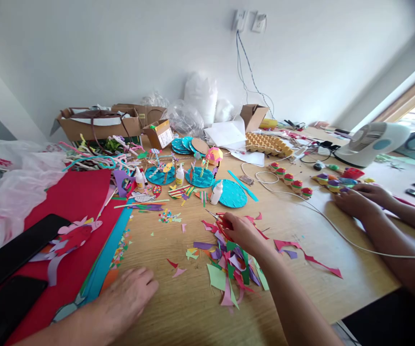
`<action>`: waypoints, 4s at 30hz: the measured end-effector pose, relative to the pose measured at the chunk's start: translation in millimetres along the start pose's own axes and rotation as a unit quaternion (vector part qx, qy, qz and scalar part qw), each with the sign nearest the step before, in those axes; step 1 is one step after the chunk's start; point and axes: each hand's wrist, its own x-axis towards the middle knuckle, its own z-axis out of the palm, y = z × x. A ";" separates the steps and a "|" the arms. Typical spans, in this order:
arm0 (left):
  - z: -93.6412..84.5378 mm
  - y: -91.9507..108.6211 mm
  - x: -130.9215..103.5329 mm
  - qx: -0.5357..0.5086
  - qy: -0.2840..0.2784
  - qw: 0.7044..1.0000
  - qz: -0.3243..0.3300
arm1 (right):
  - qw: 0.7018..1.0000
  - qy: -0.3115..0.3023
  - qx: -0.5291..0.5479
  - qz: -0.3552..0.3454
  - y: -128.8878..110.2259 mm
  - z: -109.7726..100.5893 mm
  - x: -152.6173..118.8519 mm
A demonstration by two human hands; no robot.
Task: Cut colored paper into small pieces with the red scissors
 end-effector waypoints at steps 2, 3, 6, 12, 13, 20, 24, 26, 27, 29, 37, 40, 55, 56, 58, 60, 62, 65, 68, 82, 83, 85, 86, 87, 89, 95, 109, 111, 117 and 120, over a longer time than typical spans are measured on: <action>-4.4 2.1 -0.5 -0.010 -0.013 1.000 0.000 | 1.000 -0.010 -0.005 -0.008 -5.1 2.5 5.7; -8.2 2.9 -0.3 -0.016 -0.016 1.000 -0.001 | 1.000 -0.013 -0.008 -0.012 -7.3 4.3 8.8; -21.0 3.8 2.9 -0.043 -0.001 0.999 -0.005 | 0.999 -0.019 -0.020 -0.019 -10.9 11.3 18.0; -31.0 -5.4 22.1 -0.191 0.093 0.977 0.019 | 0.998 -0.034 -0.042 -0.021 -8.4 22.7 29.6; -31.9 -7.7 25.8 -0.217 0.105 0.971 0.015 | 0.998 -0.037 -0.042 -0.023 -7.6 24.1 30.9; -42.6 -19.3 44.8 -0.415 0.131 0.900 -0.020 | 0.999 -0.046 -0.006 -0.025 -1.0 26.7 38.0; -46.0 -20.1 54.5 -0.564 0.131 0.816 -0.010 | 0.998 -0.011 0.048 -0.035 3.2 13.7 36.8; -49.3 -19.1 58.3 -0.605 0.130 0.786 -0.010 | 0.996 0.011 0.081 -0.042 3.4 4.8 34.0; -51.7 -18.0 59.6 -0.619 0.132 0.774 -0.013 | 0.994 0.023 0.099 -0.044 2.1 0.6 31.8; -57.3 -14.2 61.3 -0.642 0.143 0.752 -0.021 | 0.989 0.042 0.134 -0.049 -4.5 -6.0 25.8; -66.5 9.6 69.2 -0.742 0.197 0.641 -0.008 | 0.934 0.091 0.324 -0.121 -69.8 0.1 -1.9; -63.7 10.3 71.8 -0.746 0.233 0.624 -0.009 | 0.935 0.121 0.310 -0.125 -85.8 9.4 -2.4; -73.0 -11.5 61.3 -0.549 0.245 0.799 0.002 | 0.782 0.024 0.617 -0.085 -99.7 12.4 15.2; -71.8 -11.7 61.4 -0.542 0.239 0.805 0.002 | 0.782 0.022 0.617 -0.083 -100.6 13.3 15.4; -69.9 -11.6 61.0 -0.536 0.230 0.813 0.001 | 0.786 0.020 0.612 -0.080 -101.6 14.4 15.1; -69.2 -10.9 59.7 -0.532 0.225 0.816 -0.004 | 0.792 0.020 0.605 -0.079 -102.0 14.7 14.2; -69.2 -10.2 57.8 -0.531 0.224 0.817 -0.010 | 0.797 0.024 0.599 -0.080 -102.5 14.4 12.9; -68.5 -9.7 55.1 -0.543 0.230 0.807 -0.004 | 0.802 0.029 0.590 -0.087 -104.5 12.9 10.4; -66.9 -10.6 52.0 -0.566 0.237 0.790 -0.002 | 0.816 0.021 0.570 -0.091 -107.2 9.8 4.7; -71.3 -15.3 31.9 -0.630 0.259 0.732 -0.019 | 0.899 -0.094 0.417 -0.094 -99.5 15.1 -38.2; -70.4 -15.2 32.1 -0.636 0.258 0.727 -0.021 | 0.899 -0.097 0.415 -0.096 -99.8 15.3 -39.0; -68.3 -15.0 32.2 -0.647 0.255 0.718 -0.026 | 0.899 -0.102 0.413 -0.100 -100.7 15.5 -40.1; -67.3 -14.8 32.1 -0.650 0.251 0.717 -0.029 | 0.900 -0.102 0.411 -0.101 -101.1 15.6 -40.5; -66.5 -14.7 31.8 -0.652 0.246 0.717 -0.032 | 0.901 -0.102 0.408 -0.103 -101.4 15.9 -40.8; -65.2 -14.5 30.9 -0.653 0.234 0.719 -0.036 | 0.905 -0.099 0.401 -0.106 -101.5 16.9 -41.4; -62.1 -14.9 28.8 -0.656 0.227 0.719 -0.026 | 0.907 -0.103 0.394 -0.111 -101.7 19.9 -42.0; -62.0 -13.8 29.4 -0.676 0.201 0.708 -0.025 | 0.908 -0.102 0.391 -0.109 -100.7 23.7 -43.1; -61.2 -13.7 29.2 -0.678 0.200 0.707 -0.022 | 0.907 -0.104 0.393 -0.109 -100.3 24.0 -43.4; -61.5 -12.1 29.6 -0.673 0.195 0.713 -0.012 | 0.904 -0.111 0.398 -0.106 -98.9 24.2 -44.5; -62.5 -12.7 29.8 -0.651 0.193 0.734 -0.017 | 0.908 -0.113 0.390 -0.107 -97.7 24.9 -44.5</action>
